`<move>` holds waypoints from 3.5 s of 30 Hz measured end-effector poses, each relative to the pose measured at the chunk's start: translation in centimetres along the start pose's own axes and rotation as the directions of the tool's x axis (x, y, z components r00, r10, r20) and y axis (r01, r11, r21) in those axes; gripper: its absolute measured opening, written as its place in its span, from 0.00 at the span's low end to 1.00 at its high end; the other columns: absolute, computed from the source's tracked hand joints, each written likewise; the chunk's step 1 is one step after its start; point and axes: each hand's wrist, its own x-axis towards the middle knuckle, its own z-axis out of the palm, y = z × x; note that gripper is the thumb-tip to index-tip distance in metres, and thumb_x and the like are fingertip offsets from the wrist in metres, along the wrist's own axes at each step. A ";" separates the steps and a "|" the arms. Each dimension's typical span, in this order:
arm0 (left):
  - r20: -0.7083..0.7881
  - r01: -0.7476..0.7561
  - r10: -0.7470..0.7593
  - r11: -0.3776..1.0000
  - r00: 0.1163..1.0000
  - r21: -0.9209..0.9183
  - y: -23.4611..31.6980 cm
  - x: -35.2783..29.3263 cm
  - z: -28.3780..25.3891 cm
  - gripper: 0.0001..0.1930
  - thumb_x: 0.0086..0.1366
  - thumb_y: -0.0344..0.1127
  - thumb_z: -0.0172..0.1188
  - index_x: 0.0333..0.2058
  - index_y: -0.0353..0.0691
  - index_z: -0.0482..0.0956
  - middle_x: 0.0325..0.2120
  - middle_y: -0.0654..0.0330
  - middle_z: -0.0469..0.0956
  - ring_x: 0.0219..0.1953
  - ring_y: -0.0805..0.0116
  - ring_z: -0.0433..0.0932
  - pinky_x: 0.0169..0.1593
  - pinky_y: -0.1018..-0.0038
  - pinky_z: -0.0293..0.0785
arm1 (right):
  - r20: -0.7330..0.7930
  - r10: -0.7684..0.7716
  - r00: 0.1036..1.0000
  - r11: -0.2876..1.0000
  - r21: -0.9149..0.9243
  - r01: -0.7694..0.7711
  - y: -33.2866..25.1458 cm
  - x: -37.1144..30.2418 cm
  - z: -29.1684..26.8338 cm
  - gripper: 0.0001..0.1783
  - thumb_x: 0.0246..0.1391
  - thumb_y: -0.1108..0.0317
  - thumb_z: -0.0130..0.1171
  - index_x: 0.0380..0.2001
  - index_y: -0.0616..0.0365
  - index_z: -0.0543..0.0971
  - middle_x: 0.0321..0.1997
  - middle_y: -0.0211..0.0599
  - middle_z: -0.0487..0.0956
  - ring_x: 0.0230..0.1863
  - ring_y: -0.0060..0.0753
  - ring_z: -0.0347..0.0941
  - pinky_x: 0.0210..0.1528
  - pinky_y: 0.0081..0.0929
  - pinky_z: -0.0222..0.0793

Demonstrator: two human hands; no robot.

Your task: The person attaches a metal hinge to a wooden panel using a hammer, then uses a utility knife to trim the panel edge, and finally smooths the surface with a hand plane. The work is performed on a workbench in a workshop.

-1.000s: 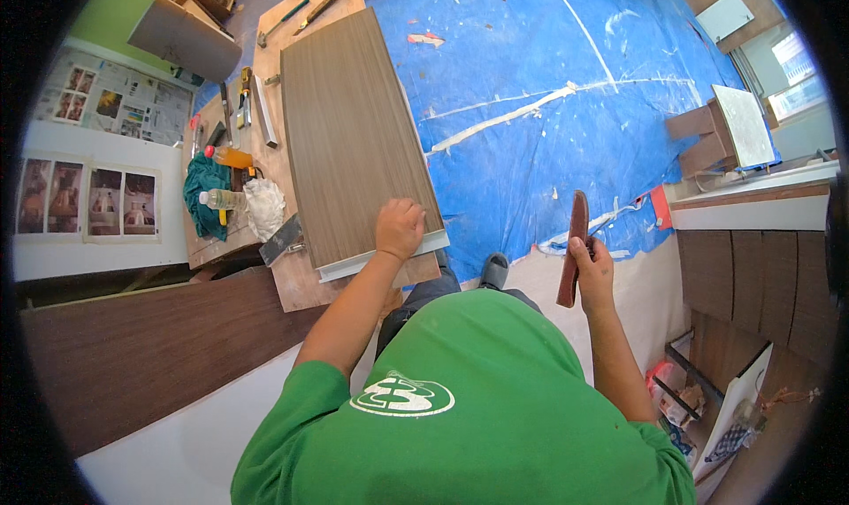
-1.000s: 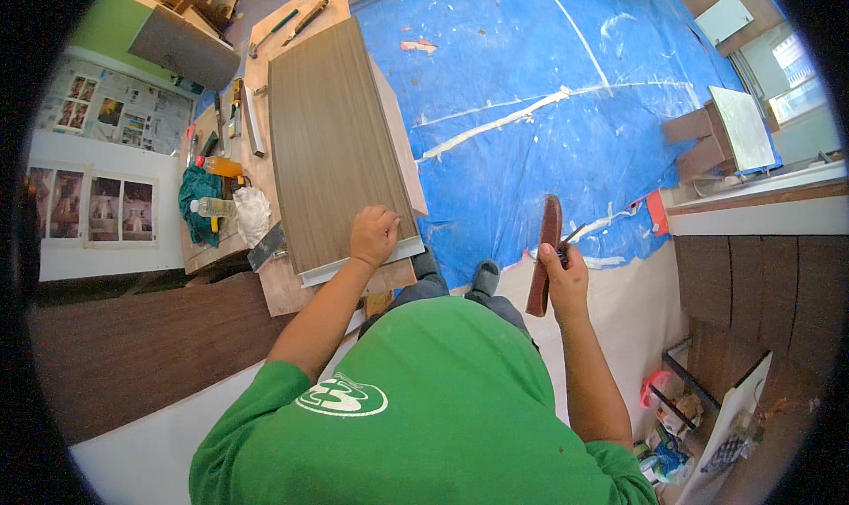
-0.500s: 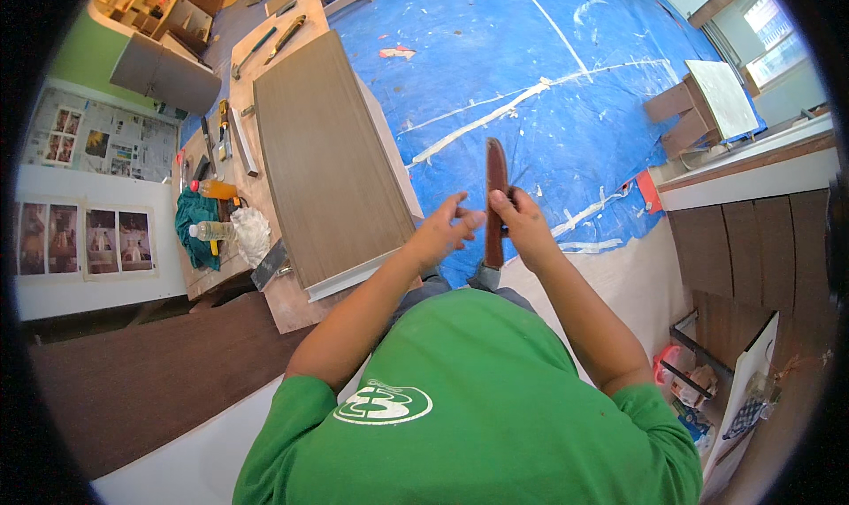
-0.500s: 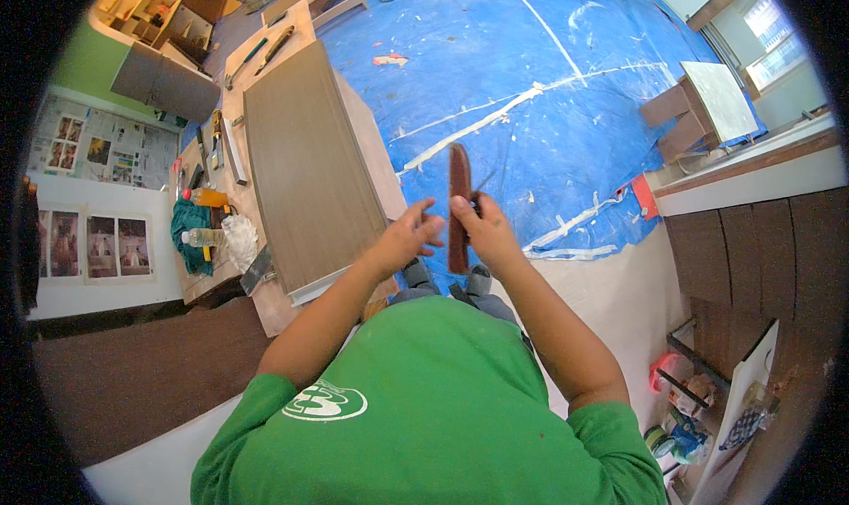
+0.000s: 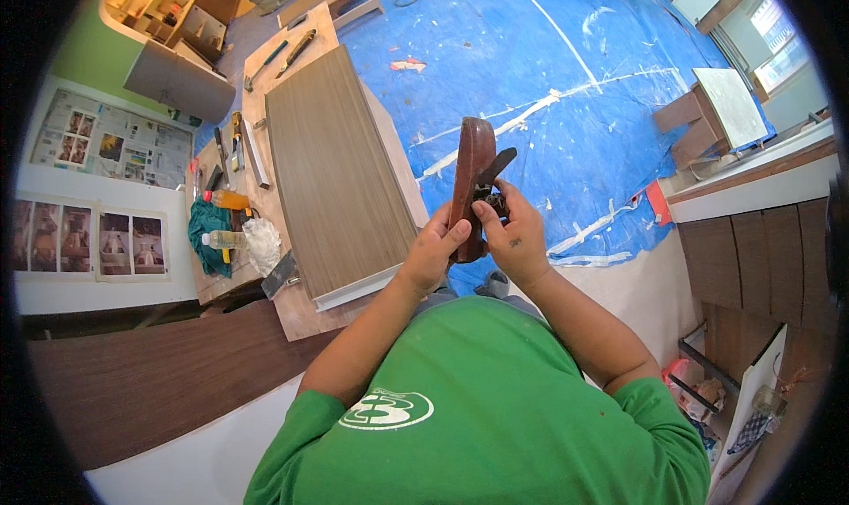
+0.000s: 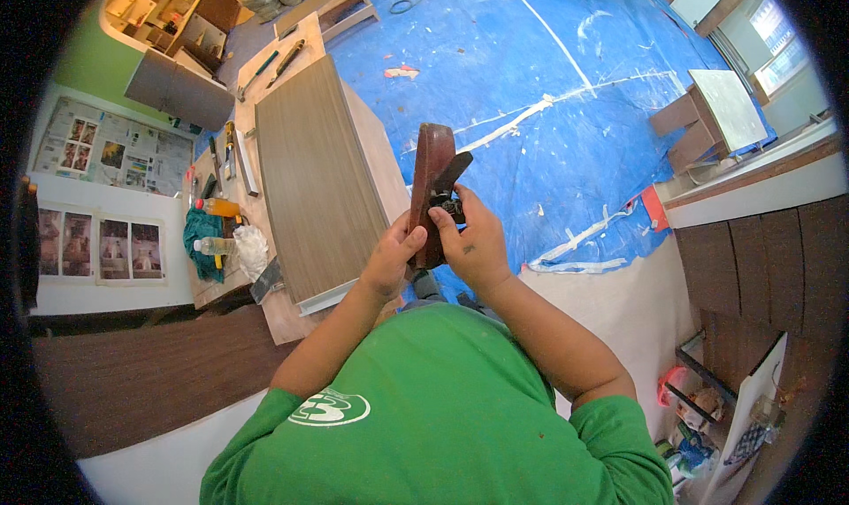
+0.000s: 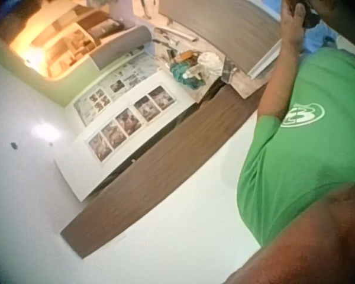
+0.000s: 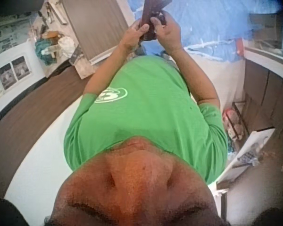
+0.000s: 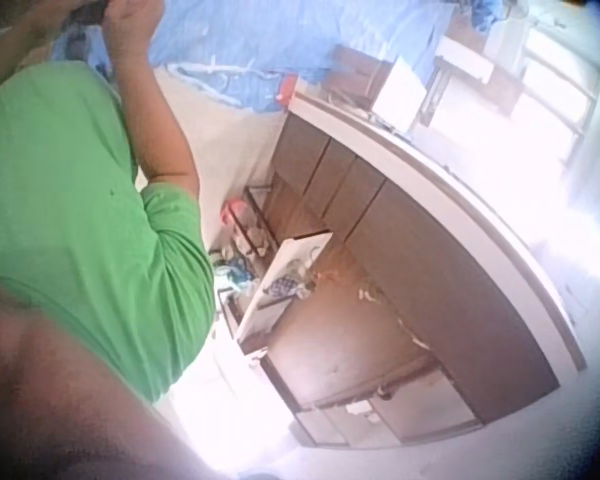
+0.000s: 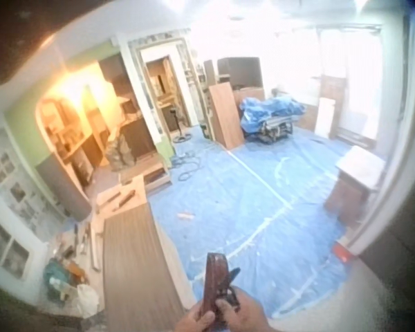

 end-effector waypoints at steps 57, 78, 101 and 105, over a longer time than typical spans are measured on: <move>-0.172 -0.213 0.246 0.958 0.954 0.190 0.6 -2.3 -1.5 0.24 0.80 0.44 0.49 0.67 0.35 0.65 0.53 0.59 0.76 0.53 0.71 0.75 0.59 0.71 0.73 | 0.284 -0.261 0.922 0.927 -0.192 0.322 -1.0 -2.3 3.1 0.30 0.60 0.73 0.55 0.66 0.70 0.67 0.54 0.59 0.76 0.49 0.62 0.77 0.50 0.47 0.75; -0.101 -0.198 0.212 0.972 0.972 0.130 3.0 -2.8 -1.2 0.28 0.78 0.51 0.52 0.64 0.35 0.67 0.49 0.56 0.78 0.42 0.67 0.81 0.46 0.68 0.81 | 0.231 -0.079 0.970 0.972 0.235 0.023 -3.0 0.7 2.3 0.09 0.61 0.70 0.64 0.41 0.65 0.82 0.33 0.36 0.82 0.32 0.26 0.76 0.35 0.26 0.72; -0.125 -0.326 0.341 0.937 0.932 0.129 4.7 -4.1 -1.7 0.26 0.77 0.50 0.52 0.61 0.37 0.58 0.54 0.36 0.77 0.36 0.59 0.84 0.38 0.66 0.84 | 0.327 0.134 0.935 0.989 0.015 -0.147 5.0 2.6 3.9 0.18 0.65 0.57 0.64 0.44 0.64 0.83 0.37 0.34 0.84 0.40 0.27 0.79 0.45 0.29 0.76; -0.112 -0.287 0.283 0.958 0.953 -0.021 4.9 -4.3 -1.2 0.28 0.76 0.54 0.51 0.61 0.38 0.59 0.52 0.33 0.78 0.28 0.59 0.82 0.34 0.67 0.82 | 0.292 0.156 0.944 0.947 0.227 -0.226 4.7 2.7 3.4 0.25 0.67 0.50 0.61 0.49 0.64 0.83 0.42 0.36 0.84 0.43 0.31 0.79 0.49 0.32 0.75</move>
